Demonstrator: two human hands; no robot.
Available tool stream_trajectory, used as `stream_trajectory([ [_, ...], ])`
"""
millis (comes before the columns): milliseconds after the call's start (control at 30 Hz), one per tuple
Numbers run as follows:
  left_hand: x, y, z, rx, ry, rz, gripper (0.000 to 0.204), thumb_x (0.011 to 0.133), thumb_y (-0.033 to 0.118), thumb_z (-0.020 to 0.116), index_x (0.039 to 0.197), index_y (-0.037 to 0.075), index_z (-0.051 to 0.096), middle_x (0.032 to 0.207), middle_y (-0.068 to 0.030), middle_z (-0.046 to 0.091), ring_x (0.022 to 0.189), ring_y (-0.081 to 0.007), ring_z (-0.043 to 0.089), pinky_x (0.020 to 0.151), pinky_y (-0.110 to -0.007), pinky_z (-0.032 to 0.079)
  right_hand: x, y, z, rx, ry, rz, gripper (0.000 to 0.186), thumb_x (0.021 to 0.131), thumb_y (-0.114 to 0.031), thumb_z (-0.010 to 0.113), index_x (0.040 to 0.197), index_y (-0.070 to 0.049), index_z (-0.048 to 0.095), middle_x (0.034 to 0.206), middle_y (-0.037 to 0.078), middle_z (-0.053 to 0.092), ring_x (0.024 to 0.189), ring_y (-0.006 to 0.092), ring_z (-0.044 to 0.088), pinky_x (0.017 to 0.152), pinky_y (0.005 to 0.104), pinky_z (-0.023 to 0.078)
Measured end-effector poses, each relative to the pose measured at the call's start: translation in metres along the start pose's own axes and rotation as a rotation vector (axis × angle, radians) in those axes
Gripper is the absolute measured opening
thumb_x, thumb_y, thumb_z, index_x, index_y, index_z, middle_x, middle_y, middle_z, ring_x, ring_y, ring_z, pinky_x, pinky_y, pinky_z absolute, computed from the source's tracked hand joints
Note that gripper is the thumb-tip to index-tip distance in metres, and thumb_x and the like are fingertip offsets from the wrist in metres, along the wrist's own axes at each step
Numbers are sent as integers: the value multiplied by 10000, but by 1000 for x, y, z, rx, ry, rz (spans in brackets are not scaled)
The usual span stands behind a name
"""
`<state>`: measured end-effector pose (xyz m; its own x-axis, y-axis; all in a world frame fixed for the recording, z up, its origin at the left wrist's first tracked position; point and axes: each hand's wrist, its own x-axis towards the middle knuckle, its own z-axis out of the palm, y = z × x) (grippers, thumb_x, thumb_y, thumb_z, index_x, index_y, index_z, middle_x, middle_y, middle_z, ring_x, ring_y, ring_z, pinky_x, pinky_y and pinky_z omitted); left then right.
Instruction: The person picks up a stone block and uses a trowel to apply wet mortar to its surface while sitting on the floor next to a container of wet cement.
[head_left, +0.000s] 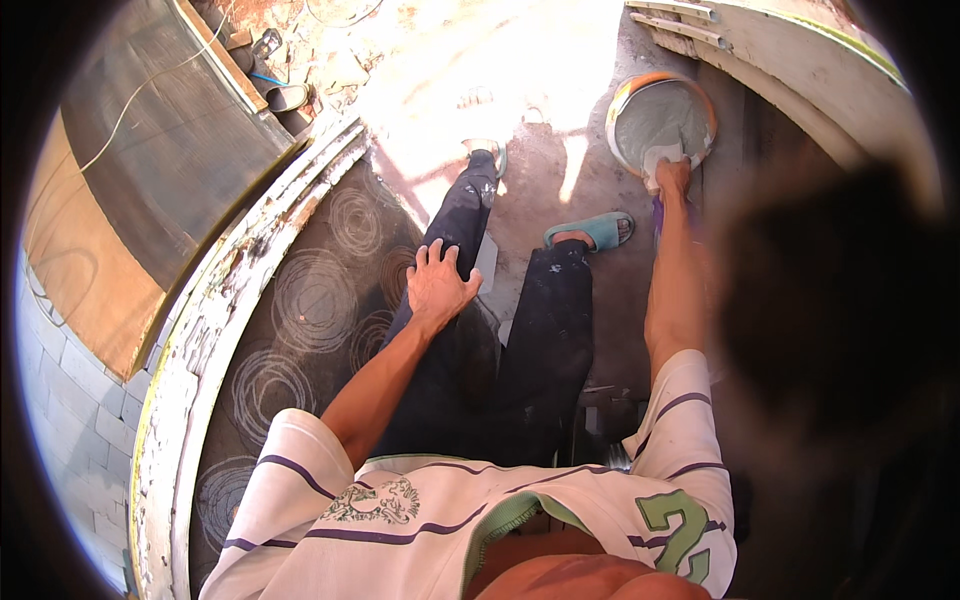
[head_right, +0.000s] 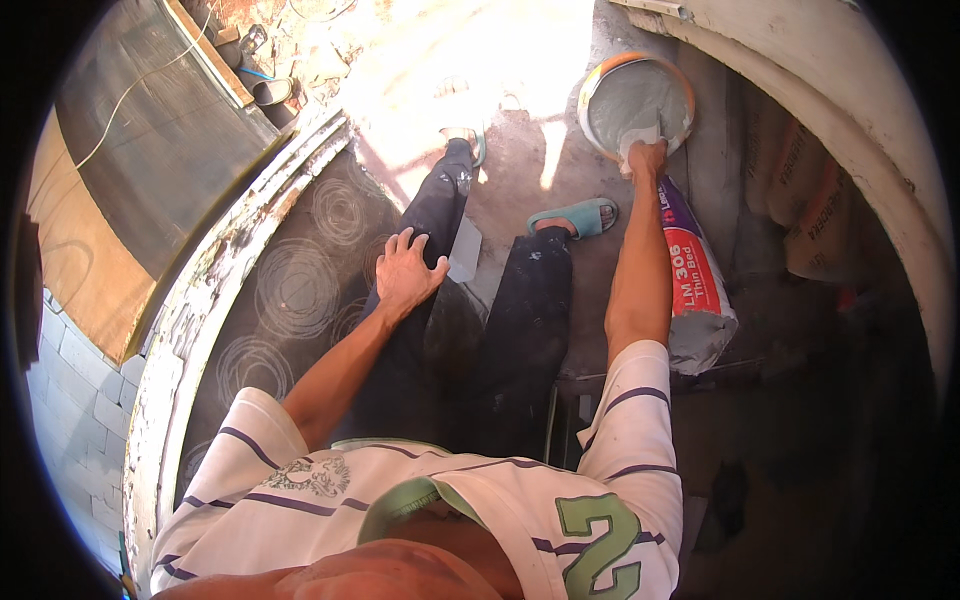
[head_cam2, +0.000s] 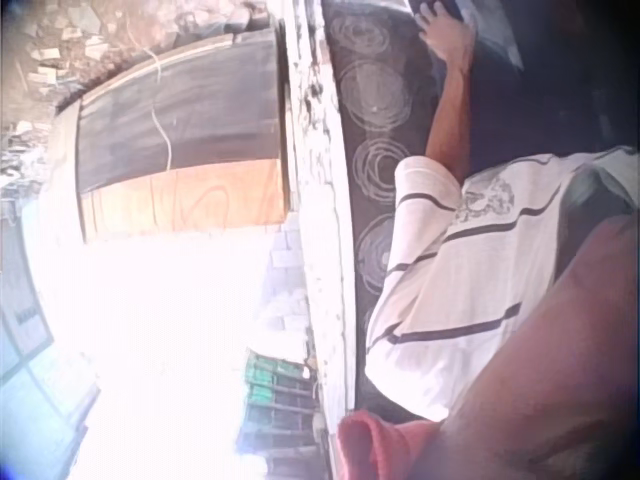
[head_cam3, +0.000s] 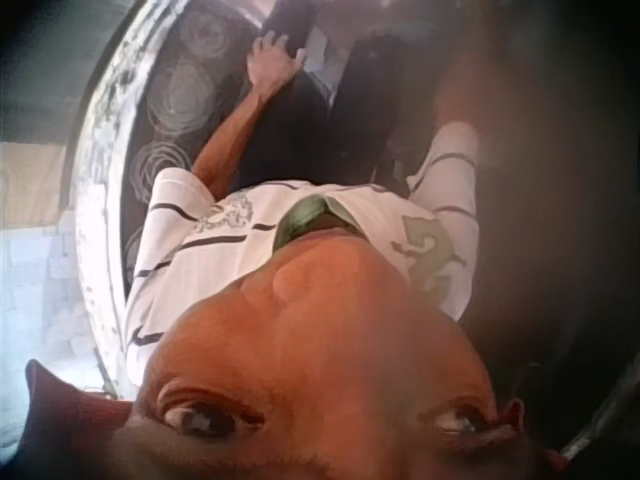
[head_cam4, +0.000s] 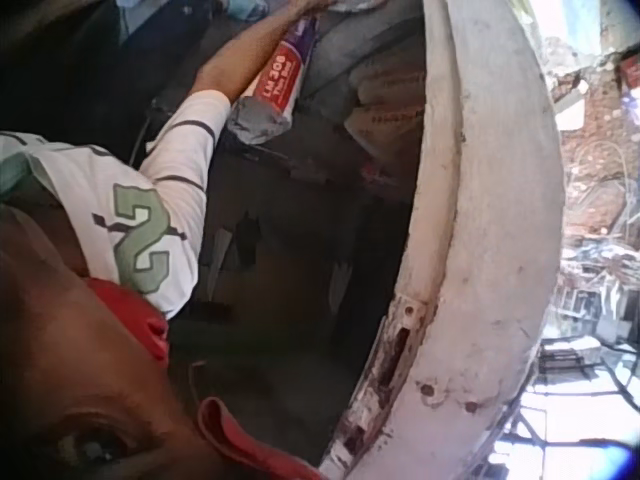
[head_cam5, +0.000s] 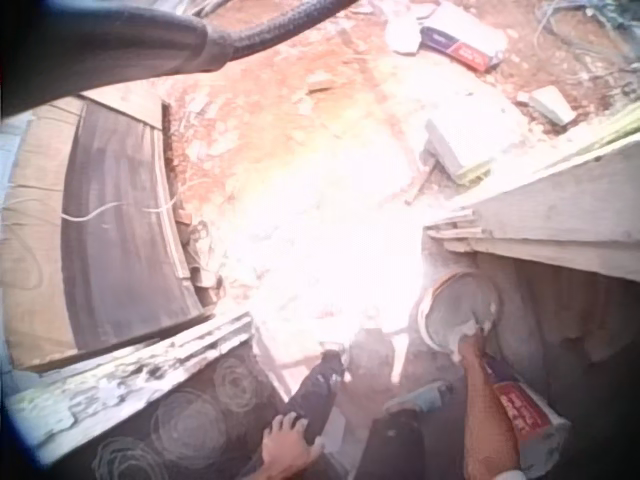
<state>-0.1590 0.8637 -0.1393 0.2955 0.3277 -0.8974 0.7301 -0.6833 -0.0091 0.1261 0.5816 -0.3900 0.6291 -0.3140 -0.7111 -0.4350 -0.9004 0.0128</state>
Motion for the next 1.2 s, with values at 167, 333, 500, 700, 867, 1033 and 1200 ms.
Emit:
stream_trajectory([
  [167, 6, 9, -7, -21, -13, 23, 620, 790, 431, 608, 1285, 61, 558, 1426, -170, 427, 1341, -371, 350, 1016, -547, 365, 23, 18, 36, 1333, -391, 632, 406, 919, -121, 559, 1274, 39, 447, 1238, 246, 528, 1006, 391, 616, 718, 477, 589],
  [333, 4, 0, -8, -26, 7, 16, 616, 794, 433, 610, 1279, 58, 557, 1422, -172, 430, 1328, -378, 362, 1003, -552, 371, 13, -11, -1, 1285, -505, 625, 387, 930, -104, 533, 1269, 55, 437, 1075, 243, 603, 871, 375, 639, 610, 418, 589],
  [500, 6, 1, -12, -22, -5, 19, 625, 799, 433, 611, 1293, 57, 548, 1424, -175, 429, 1320, -389, 372, 999, -553, 373, -4, -38, -71, 51, -201, -284, 439, 906, -126, 556, 1315, 4, 465, 1034, 223, 650, 868, 313, 681, 693, 409, 568],
  [700, 5, -1, -13, -15, -7, 13, 621, 799, 429, 612, 1293, 57, 547, 1431, -174, 424, 1327, -388, 367, 1000, -551, 373, -5, -45, -95, -779, -89, -705, 489, 923, -176, 500, 1398, -110, 408, 1113, 282, 633, 1005, 451, 631, 857, 490, 511],
  [867, 6, 3, -14, 22, 23, 23, 596, 790, 429, 622, 1262, 68, 578, 1392, -158, 469, 1308, -357, 406, 991, -516, 409, -1, -14, -59, -492, -39, -468, 503, 894, -154, 501, 1375, -38, 409, 1085, 308, 631, 1018, 451, 627, 874, 496, 502],
  [1033, 7, 0, -12, 43, 21, 17, 597, 795, 429, 619, 1270, 70, 575, 1399, -155, 467, 1315, -357, 402, 997, -512, 407, -17, -20, 9, -52, 33, 0, 507, 840, -171, 578, 1265, 70, 440, 1068, 291, 640, 1001, 421, 645, 855, 456, 524],
  [1200, 4, 3, -13, 78, 32, 14, 595, 797, 432, 622, 1268, 71, 575, 1391, -155, 475, 1310, -360, 408, 999, -510, 406, 2, -19, 39, 1181, -322, 549, 386, 929, -62, 472, 1292, 50, 412, 1105, 232, 581, 924, 378, 641, 635, 454, 600],
])
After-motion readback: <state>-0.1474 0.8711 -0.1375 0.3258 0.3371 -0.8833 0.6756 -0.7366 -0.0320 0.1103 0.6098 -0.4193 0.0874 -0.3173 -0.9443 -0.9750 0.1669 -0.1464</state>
